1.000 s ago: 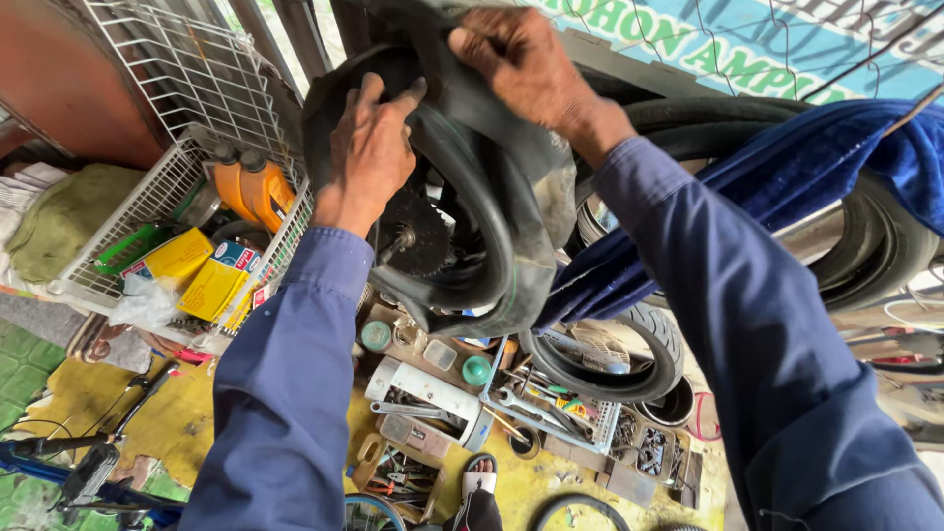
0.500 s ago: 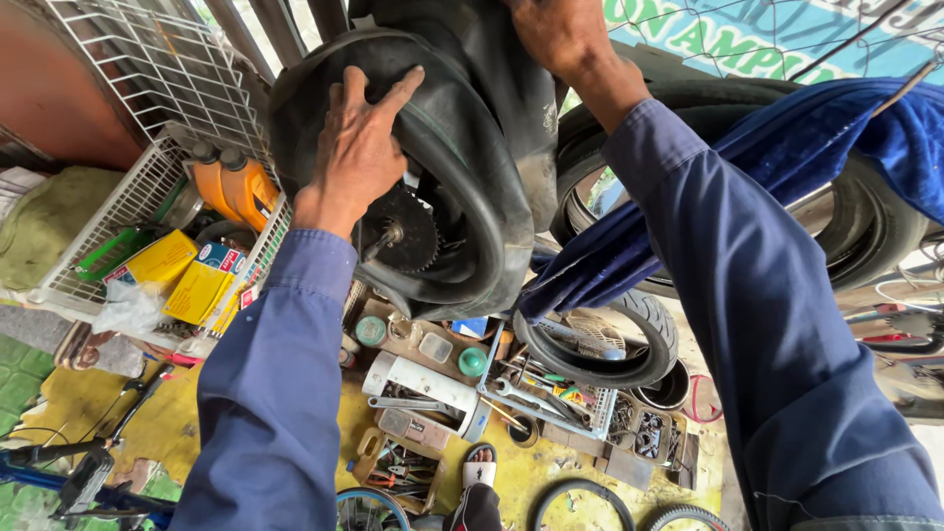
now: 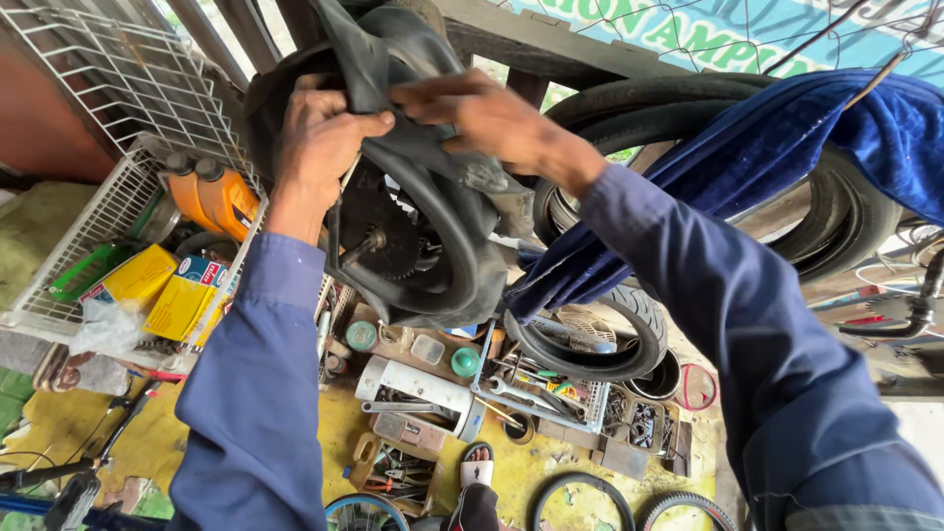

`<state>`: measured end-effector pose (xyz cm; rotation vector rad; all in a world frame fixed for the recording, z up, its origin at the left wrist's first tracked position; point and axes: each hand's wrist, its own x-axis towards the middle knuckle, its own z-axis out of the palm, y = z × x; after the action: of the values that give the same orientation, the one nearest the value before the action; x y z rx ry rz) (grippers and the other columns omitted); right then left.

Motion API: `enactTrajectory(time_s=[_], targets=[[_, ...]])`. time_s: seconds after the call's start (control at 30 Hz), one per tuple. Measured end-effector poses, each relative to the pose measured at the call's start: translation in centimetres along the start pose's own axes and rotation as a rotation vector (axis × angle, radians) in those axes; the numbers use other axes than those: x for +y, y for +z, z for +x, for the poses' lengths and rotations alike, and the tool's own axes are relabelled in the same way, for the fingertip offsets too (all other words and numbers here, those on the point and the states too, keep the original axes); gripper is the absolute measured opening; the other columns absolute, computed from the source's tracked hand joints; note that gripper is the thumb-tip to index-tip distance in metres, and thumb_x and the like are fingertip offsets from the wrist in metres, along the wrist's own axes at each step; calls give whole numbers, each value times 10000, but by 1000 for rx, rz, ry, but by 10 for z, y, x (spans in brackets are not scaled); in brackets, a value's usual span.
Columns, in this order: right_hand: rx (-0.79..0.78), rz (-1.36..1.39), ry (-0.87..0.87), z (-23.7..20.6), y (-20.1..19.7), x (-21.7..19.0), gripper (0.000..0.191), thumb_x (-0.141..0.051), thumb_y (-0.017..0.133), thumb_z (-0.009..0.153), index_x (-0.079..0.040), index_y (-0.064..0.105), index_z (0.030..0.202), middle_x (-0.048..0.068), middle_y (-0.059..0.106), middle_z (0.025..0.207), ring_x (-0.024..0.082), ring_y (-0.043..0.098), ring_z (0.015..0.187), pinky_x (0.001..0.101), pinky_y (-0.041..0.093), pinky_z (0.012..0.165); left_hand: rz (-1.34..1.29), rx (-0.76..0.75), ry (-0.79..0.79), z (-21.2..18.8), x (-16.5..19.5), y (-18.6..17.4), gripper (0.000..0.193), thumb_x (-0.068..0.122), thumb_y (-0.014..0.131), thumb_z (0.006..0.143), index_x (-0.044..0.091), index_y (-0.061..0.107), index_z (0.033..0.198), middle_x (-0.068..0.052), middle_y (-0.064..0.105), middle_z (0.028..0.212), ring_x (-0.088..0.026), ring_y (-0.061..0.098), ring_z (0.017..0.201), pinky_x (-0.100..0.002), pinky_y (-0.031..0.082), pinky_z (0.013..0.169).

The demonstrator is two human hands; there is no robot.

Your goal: The person is repairing a bicycle wheel by cutting and removing a rubber strip from the rim using scissors. They then place the wheel aside and handle a bicycle tire, inspecting it and placing it on a rack.

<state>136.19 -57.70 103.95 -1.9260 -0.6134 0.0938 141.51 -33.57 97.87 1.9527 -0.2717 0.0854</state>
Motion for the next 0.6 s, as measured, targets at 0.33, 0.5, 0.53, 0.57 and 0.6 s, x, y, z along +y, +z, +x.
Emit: enactTrajectory(time_s=[0.33,0.5,0.53,0.57,0.6], targets=[[-106,65,359,-122,-5,134,842,-665,434,977,-64,363,1564,173,475,1491,252,495,1316,441,441,1045,-580,-189,-65,6,-10,-20,206,-34,762,809,32,798,1001,-71,787,1034,-136,691,1007,-246,473,993],[49,49,334,-138,26,129,703,-549,519,1002,-36,525,1483,145,695,1227,194,607,1019,363,511,936,-655,-230,-73,4,-6,-25,255,-73,724,831,-15,765,1076,-79,783,1108,-149,687,1099,-251,449,1046],[81,67,298,-139,33,126,647,-495,553,1019,-16,562,1454,133,701,1184,170,612,998,345,521,917,-653,-233,-79,3,-5,-26,256,-67,726,838,-14,768,1085,-78,780,1115,-147,682,1107,-248,441,1052],[113,86,262,-141,41,125,592,-441,588,1036,4,600,1425,122,706,1142,147,617,977,327,531,898,-651,-235,-87,1,-5,-27,256,-61,728,845,-13,770,1093,-78,777,1122,-145,677,1115,-246,434,1058],[137,41,272,-142,47,124,564,-403,614,1022,5,602,1411,120,713,1102,148,616,928,323,538,860,-650,-235,-91,1,-4,-28,257,-55,730,852,-12,772,1101,-77,774,1129,-143,672,1123,-243,427,1063]])
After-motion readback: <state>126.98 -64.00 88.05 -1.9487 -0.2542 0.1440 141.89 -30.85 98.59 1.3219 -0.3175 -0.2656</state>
